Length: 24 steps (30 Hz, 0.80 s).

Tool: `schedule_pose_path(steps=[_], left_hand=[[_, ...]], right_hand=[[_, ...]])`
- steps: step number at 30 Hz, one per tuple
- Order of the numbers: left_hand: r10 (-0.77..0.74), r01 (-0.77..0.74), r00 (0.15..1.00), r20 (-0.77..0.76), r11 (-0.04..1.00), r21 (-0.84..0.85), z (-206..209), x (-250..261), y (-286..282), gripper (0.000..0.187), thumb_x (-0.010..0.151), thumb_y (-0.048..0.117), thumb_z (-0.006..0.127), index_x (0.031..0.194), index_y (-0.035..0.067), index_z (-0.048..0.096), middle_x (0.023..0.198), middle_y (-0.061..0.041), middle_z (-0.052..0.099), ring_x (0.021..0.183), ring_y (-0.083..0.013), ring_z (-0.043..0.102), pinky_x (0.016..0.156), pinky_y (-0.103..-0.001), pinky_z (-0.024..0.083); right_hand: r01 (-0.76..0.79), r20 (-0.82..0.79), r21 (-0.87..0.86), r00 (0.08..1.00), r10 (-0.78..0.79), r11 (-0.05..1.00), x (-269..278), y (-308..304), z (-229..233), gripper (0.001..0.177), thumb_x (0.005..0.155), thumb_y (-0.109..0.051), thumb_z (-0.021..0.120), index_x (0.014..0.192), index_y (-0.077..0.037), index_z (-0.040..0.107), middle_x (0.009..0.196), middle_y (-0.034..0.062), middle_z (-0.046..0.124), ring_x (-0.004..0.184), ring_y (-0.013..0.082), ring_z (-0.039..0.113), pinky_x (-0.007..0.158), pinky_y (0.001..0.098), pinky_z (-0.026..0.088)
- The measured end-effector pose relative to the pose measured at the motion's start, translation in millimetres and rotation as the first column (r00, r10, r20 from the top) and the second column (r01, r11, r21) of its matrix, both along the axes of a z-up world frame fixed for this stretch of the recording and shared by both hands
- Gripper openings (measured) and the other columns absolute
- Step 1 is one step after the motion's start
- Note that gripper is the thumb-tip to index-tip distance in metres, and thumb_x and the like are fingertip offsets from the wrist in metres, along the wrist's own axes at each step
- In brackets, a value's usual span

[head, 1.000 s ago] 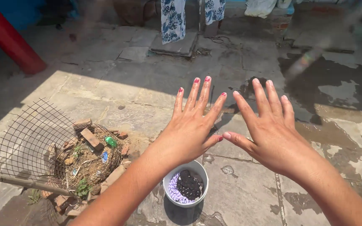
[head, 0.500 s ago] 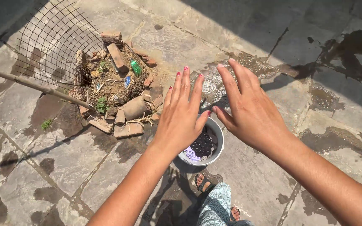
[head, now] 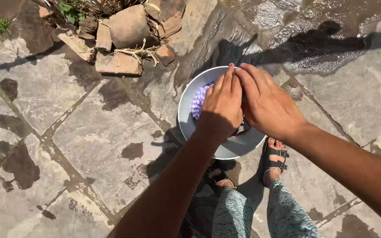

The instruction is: The recorder operates a semi-automatic washing machine and then wrings out a pair of trousers by hand before hanging them up to dry.

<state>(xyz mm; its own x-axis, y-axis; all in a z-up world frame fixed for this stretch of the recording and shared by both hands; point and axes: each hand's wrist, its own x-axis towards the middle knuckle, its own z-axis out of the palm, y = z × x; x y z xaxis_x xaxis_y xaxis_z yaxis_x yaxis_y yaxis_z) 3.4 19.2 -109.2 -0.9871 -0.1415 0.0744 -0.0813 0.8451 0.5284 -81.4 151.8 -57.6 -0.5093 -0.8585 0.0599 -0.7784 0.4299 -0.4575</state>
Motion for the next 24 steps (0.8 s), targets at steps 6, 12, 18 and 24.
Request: schedule_pose_path(steps=[6,12,18,24], left_hand=[[0.219,-0.230,0.970,0.104,0.967,0.109,-204.3,2.6,30.8,0.077,0.084,0.004,0.059,0.154,-0.012,0.029,0.158,-0.031,0.038,0.142,-0.0436,0.044,0.120,-0.047,0.041],[0.318,-0.398,0.840,0.440,0.912,0.101,-298.4,-11.5,46.0,0.122,0.068,0.018,0.087,0.155,0.000,0.004,0.161,-0.029,0.019,0.145,-0.0440,0.032,0.112,-0.052,0.037],[0.274,-0.380,0.766,0.582,0.923,0.065,-301.9,-10.3,57.6,0.123,0.066,0.014,0.086,0.157,0.008,0.004,0.168,-0.022,0.008,0.146,-0.0384,0.033,0.108,-0.053,0.042],[0.263,-0.453,0.734,0.627,0.877,0.163,-309.2,-29.4,38.5,0.101,0.074,0.011,0.081,0.157,0.011,0.025,0.165,-0.021,0.023,0.139,-0.0408,0.046,0.112,-0.048,0.046]], right_hand=[[-0.205,0.090,0.105,0.977,0.196,0.973,-23.3,-1.0,-197.8,0.083,0.077,-0.011,0.070,0.149,0.004,0.032,0.150,0.0258,0.038,0.133,0.0453,0.046,0.107,0.0470,0.043],[-0.234,0.062,0.533,0.969,0.238,0.813,-45.6,-23.5,-305.2,0.122,0.063,-0.031,0.087,0.161,-0.011,0.016,0.157,0.0284,0.028,0.138,0.0497,0.039,0.100,0.0550,0.044],[-0.104,0.165,0.640,0.986,-0.004,0.761,-54.1,-15.4,-349.9,0.065,0.087,-0.020,0.071,0.149,-0.012,0.053,0.147,0.0271,0.048,0.127,0.0441,0.058,0.100,0.0495,0.053],[-0.185,0.199,0.502,0.975,0.095,0.845,-62.6,-20.9,-328.6,0.027,0.090,-0.033,0.070,0.112,-0.019,0.076,0.131,0.0213,0.054,0.125,0.0412,0.056,0.099,0.0480,0.050]])
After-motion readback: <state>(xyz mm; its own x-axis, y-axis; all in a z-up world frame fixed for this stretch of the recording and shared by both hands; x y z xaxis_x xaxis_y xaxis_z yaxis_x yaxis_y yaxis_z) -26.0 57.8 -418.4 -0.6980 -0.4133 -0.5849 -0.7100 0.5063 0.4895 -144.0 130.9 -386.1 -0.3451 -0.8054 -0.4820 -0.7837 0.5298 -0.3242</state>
